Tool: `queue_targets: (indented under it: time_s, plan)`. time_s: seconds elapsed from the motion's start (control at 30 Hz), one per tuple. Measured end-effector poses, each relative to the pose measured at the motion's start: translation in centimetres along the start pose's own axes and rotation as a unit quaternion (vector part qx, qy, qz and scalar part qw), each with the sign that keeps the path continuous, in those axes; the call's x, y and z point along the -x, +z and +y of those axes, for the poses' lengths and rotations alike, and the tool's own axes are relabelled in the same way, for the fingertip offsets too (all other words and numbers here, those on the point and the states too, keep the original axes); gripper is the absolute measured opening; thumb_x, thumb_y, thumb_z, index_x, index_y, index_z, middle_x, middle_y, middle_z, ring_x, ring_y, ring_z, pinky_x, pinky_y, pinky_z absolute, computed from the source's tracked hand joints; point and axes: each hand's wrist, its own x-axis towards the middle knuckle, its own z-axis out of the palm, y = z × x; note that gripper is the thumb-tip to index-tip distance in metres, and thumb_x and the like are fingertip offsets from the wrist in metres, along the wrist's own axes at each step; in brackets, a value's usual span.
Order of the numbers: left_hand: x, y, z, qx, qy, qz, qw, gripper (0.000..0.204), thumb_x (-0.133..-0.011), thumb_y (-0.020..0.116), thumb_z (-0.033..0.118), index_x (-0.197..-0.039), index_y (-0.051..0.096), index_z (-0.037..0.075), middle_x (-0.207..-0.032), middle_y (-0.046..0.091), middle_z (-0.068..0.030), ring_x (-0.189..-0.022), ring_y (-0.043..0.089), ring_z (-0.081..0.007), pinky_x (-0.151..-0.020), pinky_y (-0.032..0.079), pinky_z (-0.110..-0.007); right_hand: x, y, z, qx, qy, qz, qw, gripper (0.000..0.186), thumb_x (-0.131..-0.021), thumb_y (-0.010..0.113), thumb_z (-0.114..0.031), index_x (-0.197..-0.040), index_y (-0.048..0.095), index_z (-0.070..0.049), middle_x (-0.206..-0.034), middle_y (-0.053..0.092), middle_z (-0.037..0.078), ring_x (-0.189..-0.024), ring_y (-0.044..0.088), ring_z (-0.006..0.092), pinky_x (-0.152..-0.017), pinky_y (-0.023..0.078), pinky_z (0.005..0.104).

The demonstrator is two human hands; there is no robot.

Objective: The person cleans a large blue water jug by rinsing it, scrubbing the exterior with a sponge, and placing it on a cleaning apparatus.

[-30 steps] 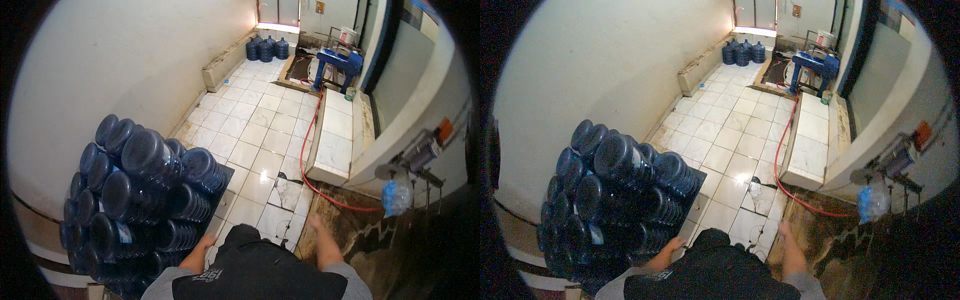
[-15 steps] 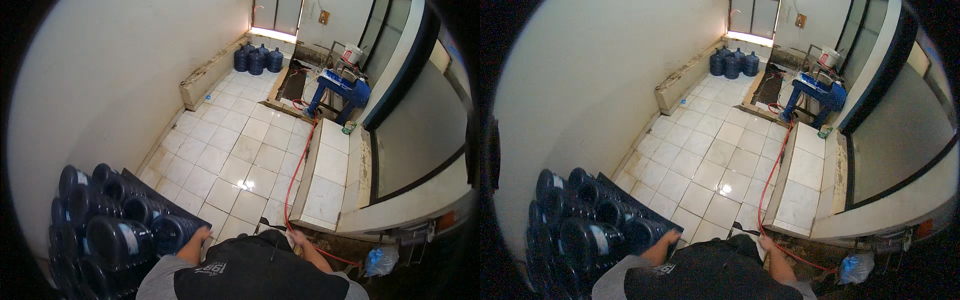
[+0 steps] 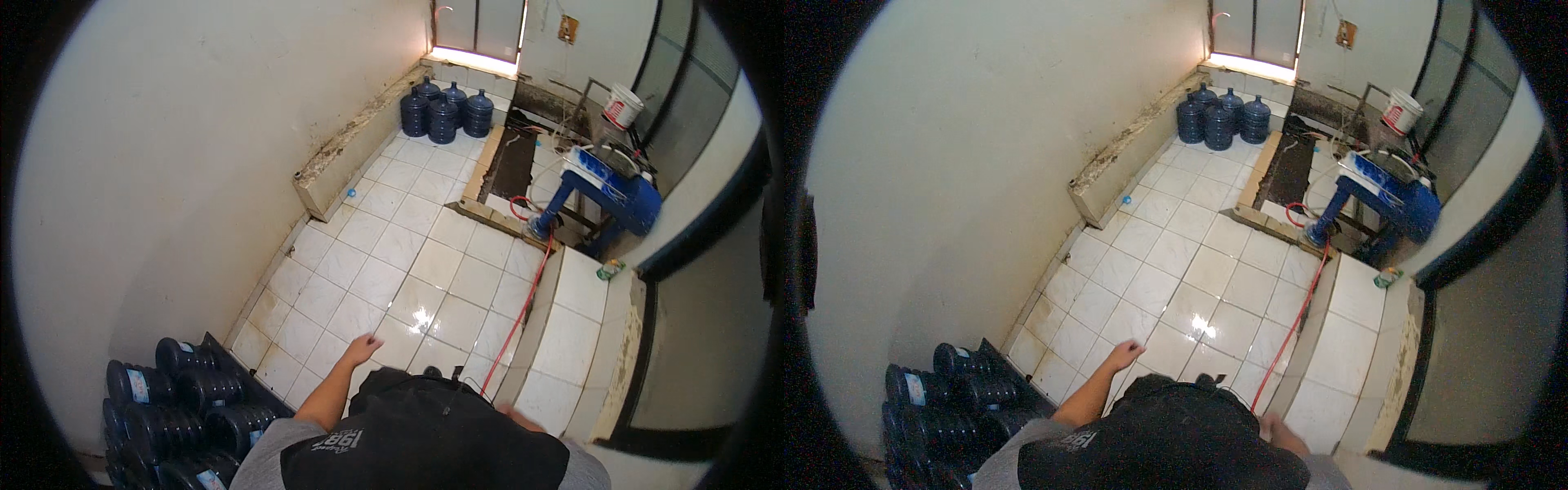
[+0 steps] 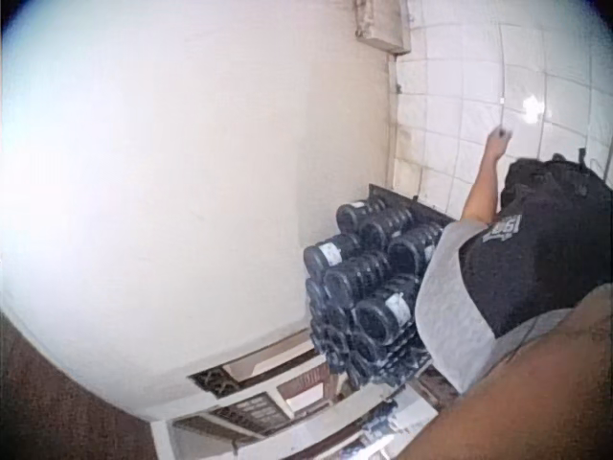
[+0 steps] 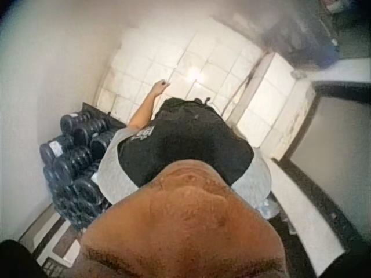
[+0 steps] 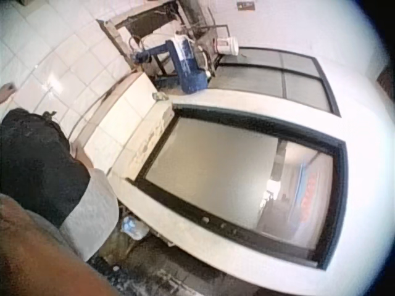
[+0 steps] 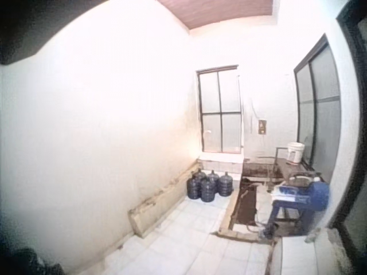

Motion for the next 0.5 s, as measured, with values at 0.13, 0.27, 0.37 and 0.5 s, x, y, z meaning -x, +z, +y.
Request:
queue_targets:
  time_s: [0.13,0.27,0.37,0.5]
  plan:
    - [1.8,-0.8,-16.6,-0.186,-0.084,-0.045,0.978,0.057,-0.096,0.056,0.053,-0.121,0.071,0.003,-0.124,0.068,-0.0277,-0.116,0.064,-0.0444,-0.1,0.05,-0.052,-13.4,-21.0,-24.6,-0.009,-0.14,0.196,0.97,0.05,-0.093,0.059,-0.041,-0.117,0.069,0.002,-0.122,0.068,0.029,-0.117,0.065,0.0436,-0.1,0.051,0.0488]
    - [8.9,-4.3,-21.3,-0.061,-0.238,-0.134,0.96,0.063,-0.083,0.077,0.045,-0.133,0.067,0.008,-0.136,0.068,-0.011,-0.122,0.063,-0.0233,-0.1,0.05,-0.043,-14.3,-37.0,-48.3,-0.285,-0.357,0.185,0.87,0.019,-0.099,0.063,-0.021,-0.1,0.066,-0.003,-0.086,0.068,0.006,-0.083,0.066,0.0126,-0.072,0.052,0.0291]
    - [-3.0,-9.7,-20.1,-0.046,-0.124,-0.208,0.969,0.061,-0.083,0.078,0.043,-0.132,0.068,0.006,-0.134,0.068,-0.011,-0.119,0.064,-0.0239,-0.097,0.051,-0.043,-14.6,-42.8,-55.3,-0.262,-0.45,0.187,0.833,0.018,-0.102,0.061,-0.019,-0.107,0.065,-0.002,-0.09,0.07,0.005,-0.084,0.067,0.0146,-0.074,0.052,0.0308]
    - [-26.9,-12.1,-16.4,-0.135,-0.164,-0.178,0.961,0.063,-0.089,0.067,0.05,-0.126,0.068,0.0,-0.134,0.066,-0.0194,-0.122,0.062,-0.0313,-0.102,0.049,-0.046,-20.5,-43.1,-53.9,-0.227,-0.336,0.16,0.9,0.02,-0.101,0.063,-0.022,-0.103,0.067,-0.002,-0.089,0.07,0.005,-0.083,0.066,0.0156,-0.076,0.052,0.0311]
